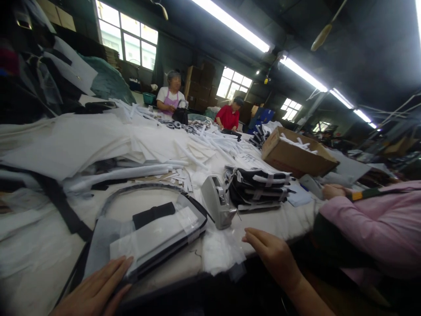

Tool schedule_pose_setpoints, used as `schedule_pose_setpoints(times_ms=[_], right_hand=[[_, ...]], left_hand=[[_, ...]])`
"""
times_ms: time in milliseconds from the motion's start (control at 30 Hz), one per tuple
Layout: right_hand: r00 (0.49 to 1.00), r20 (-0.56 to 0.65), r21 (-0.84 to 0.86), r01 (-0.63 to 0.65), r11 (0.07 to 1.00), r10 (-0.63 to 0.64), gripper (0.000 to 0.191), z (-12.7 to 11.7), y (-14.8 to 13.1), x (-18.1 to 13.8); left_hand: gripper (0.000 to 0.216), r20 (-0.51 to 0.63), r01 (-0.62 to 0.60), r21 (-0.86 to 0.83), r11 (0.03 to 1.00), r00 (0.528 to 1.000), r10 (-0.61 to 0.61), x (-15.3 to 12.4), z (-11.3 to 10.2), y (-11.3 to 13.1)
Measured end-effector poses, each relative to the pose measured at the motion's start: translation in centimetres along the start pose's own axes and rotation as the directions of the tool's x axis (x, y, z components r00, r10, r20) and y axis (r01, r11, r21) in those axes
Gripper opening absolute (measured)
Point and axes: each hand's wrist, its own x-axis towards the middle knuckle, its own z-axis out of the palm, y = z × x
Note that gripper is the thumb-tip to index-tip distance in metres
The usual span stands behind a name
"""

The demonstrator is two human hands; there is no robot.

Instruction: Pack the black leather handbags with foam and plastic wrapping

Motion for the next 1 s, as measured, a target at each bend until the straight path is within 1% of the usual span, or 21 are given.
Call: schedule_pose_setpoints(times_ms=[33, 67, 133, 200, 300, 333, 433, 467, 500, 567, 600, 667, 733, 800, 933, 1000], right_hand=[[0.989, 0.031, -0.069, 0.147, 0.987, -0.145, 0.03, -0.8, -0.7, 0.2], [0.962, 0.055, -0.107, 0.273, 0.956, -0.268, 0.031, -1.6, -1.5, 0.5], [0.886, 0.097, -0.131, 0.462, 0.877, -0.453, 0.031, -2.8, -3.4, 1.7], [0.806, 0.147, -0.097, 0.589, 0.802, -0.574, 0.033, -3.5, -5.8, 3.4], [0.695, 0.206, 0.015, 0.701, 0.713, -0.689, 0.03, -3.5, -9.9, 6.4], [0.667, 0.224, 0.068, 0.716, 0.695, -0.71, 0.027, -3.3, -11.2, 7.4], [0.636, 0.291, 0.221, 0.682, 0.697, -0.715, 0.023, -1.7, -15.1, 10.4], [0.607, 0.325, 0.267, 0.677, 0.686, -0.725, 0.023, -0.9, -16.2, 11.3], [0.564, 0.359, 0.311, 0.679, 0.665, -0.743, 0.024, -0.1, -17.2, 12.2], [0.447, 0.434, 0.409, 0.676, 0.613, -0.782, 0.024, 1.6, -18.8, 14.0], [0.393, 0.475, 0.457, 0.654, 0.602, -0.787, 0.023, 2.5, -19.4, 14.9], [0.322, 0.556, 0.525, 0.58, 0.624, -0.767, 0.023, 4.2, -20.4, 16.6], [0.255, 0.616, 0.554, 0.532, 0.64, -0.745, 0.023, 5.9, -21.2, 18.4], [0.188, 0.659, 0.556, 0.53, 0.64, -0.729, 0.021, 7.6, -22.1, 20.2], [0.086, 0.714, 0.51, 0.615, 0.601, -0.695, 0.016, 10.5, -23.8, 22.7], [0.047, 0.735, 0.473, 0.68, 0.56, -0.677, 0.012, 11.6, -24.7, 23.5]], left_hand=[[0.042, 0.006, 0.018, 0.001, 1.0, 1.0, -0.018, 0.2, -0.2, 0.2], [0.043, 0.011, 0.037, 0.0, 0.999, 0.999, -0.037, 0.4, -0.4, 0.4], [0.044, 0.02, 0.074, -0.004, 0.997, 0.997, -0.074, 0.7, -0.9, 0.8], [0.045, 0.04, 0.119, -0.003, 0.993, 0.992, -0.119, 1.0, -1.3, 1.2], [0.043, 0.072, 0.17, -0.007, 0.985, 0.983, -0.169, 1.1, -1.8, 1.6], [0.042, 0.081, 0.179, -0.011, 0.984, 0.981, -0.178, 1.0, -1.8, 1.8], [0.038, 0.121, 0.21, -0.033, 0.977, 0.971, -0.205, 0.9, -1.9, 2.1], [0.036, 0.136, 0.227, -0.044, 0.973, 0.966, -0.22, 0.8, -2.0, 2.2], [0.036, 0.152, 0.248, -0.057, 0.967, 0.96, -0.237, 0.8, -2.0, 2.2], [0.035, 0.175, 0.284, -0.082, 0.955, 0.948, -0.267, 0.9, -2.0, 2.3], [0.035, 0.179, 0.297, -0.091, 0.951, 0.944, -0.278, 0.9, -2.0, 2.4], [0.036, 0.175, 0.308, -0.098, 0.946, 0.941, -0.288, 0.9, -1.9, 2.5], [0.035, 0.142, 0.33, -0.102, 0.938, 0.938, -0.315, 0.8, -1.5, 2.8], [0.035, 0.101, 0.362, -0.107, 0.926, 0.931, -0.352, 0.6, -1.0, 3.2], [0.031, 0.02, 0.4, -0.11, 0.91, 0.916, -0.4, 0.2, 0.1, 3.8], [0.031, 0.017, 0.388, -0.089, 0.917, 0.921, -0.388, 0.1, 0.2, 3.6]])
